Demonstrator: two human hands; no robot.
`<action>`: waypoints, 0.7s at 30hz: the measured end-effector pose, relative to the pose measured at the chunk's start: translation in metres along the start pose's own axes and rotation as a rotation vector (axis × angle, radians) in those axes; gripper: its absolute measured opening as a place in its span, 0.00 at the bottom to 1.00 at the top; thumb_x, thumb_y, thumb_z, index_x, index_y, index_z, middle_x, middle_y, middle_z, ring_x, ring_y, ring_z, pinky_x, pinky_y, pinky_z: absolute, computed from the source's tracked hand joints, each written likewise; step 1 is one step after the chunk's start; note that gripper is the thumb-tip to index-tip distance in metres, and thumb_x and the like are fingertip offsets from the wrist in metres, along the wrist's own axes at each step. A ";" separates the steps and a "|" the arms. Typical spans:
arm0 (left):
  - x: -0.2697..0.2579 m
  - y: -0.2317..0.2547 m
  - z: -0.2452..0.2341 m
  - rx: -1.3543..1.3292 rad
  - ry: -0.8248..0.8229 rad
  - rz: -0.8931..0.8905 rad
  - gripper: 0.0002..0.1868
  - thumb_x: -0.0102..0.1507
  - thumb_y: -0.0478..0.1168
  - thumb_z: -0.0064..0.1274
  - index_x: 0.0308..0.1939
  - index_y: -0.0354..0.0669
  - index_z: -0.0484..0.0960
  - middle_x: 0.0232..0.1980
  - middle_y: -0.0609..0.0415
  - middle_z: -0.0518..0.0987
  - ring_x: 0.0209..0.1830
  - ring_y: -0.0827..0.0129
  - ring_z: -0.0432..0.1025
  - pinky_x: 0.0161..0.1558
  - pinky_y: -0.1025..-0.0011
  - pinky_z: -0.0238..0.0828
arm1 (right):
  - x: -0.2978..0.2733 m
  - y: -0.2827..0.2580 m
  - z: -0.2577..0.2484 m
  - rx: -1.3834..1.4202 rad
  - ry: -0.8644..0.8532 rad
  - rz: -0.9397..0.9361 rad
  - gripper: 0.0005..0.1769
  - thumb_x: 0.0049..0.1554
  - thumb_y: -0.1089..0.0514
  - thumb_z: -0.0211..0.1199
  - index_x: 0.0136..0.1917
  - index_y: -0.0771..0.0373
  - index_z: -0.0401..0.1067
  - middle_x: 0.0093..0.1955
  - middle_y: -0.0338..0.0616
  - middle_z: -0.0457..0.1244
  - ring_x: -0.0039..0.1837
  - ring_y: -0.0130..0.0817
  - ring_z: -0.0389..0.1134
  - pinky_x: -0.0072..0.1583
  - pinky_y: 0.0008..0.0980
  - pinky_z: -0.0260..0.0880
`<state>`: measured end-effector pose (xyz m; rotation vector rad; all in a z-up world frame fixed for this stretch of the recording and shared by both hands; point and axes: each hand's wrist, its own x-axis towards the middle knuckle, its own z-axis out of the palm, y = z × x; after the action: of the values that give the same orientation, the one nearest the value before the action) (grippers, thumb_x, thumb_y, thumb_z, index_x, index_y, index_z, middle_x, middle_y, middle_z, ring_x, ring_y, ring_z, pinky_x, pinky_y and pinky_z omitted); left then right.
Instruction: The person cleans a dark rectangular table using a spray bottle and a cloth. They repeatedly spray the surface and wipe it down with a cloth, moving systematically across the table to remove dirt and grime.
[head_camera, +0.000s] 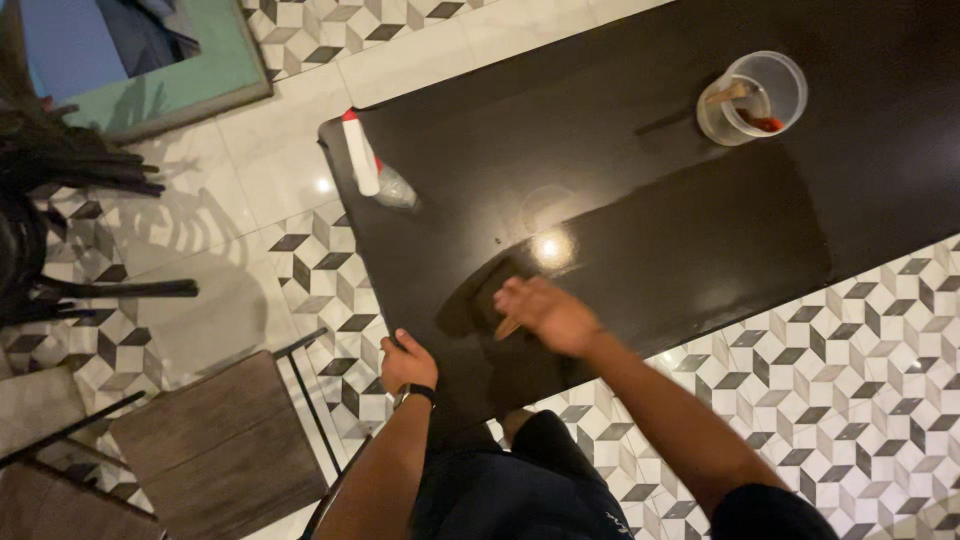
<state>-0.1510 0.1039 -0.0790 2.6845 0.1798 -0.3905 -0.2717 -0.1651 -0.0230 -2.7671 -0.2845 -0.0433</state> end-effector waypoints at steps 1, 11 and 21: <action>-0.001 0.000 -0.002 -0.003 -0.003 -0.002 0.29 0.73 0.57 0.31 0.55 0.33 0.72 0.41 0.29 0.82 0.43 0.32 0.76 0.44 0.42 0.72 | -0.018 0.024 -0.010 0.080 0.032 0.116 0.29 0.61 0.65 0.57 0.75 0.54 0.66 0.78 0.38 0.59 0.79 0.38 0.55 0.78 0.42 0.54; -0.006 0.009 -0.006 0.010 0.047 0.001 0.30 0.73 0.57 0.31 0.52 0.30 0.74 0.43 0.27 0.81 0.43 0.31 0.75 0.46 0.41 0.70 | -0.132 0.202 -0.071 -0.133 0.183 0.701 0.37 0.45 0.74 0.58 0.68 0.59 0.71 0.80 0.49 0.56 0.80 0.57 0.54 0.76 0.51 0.56; -0.010 0.008 -0.007 -0.012 0.066 0.004 0.29 0.73 0.58 0.30 0.49 0.34 0.74 0.40 0.30 0.81 0.42 0.31 0.75 0.43 0.39 0.70 | -0.018 0.068 -0.005 -0.056 0.228 0.445 0.28 0.50 0.70 0.58 0.65 0.60 0.73 0.78 0.52 0.58 0.81 0.59 0.51 0.77 0.56 0.53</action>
<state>-0.1573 0.0987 -0.0665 2.6877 0.1956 -0.2986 -0.2755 -0.2325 -0.0428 -2.7788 0.3953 -0.2528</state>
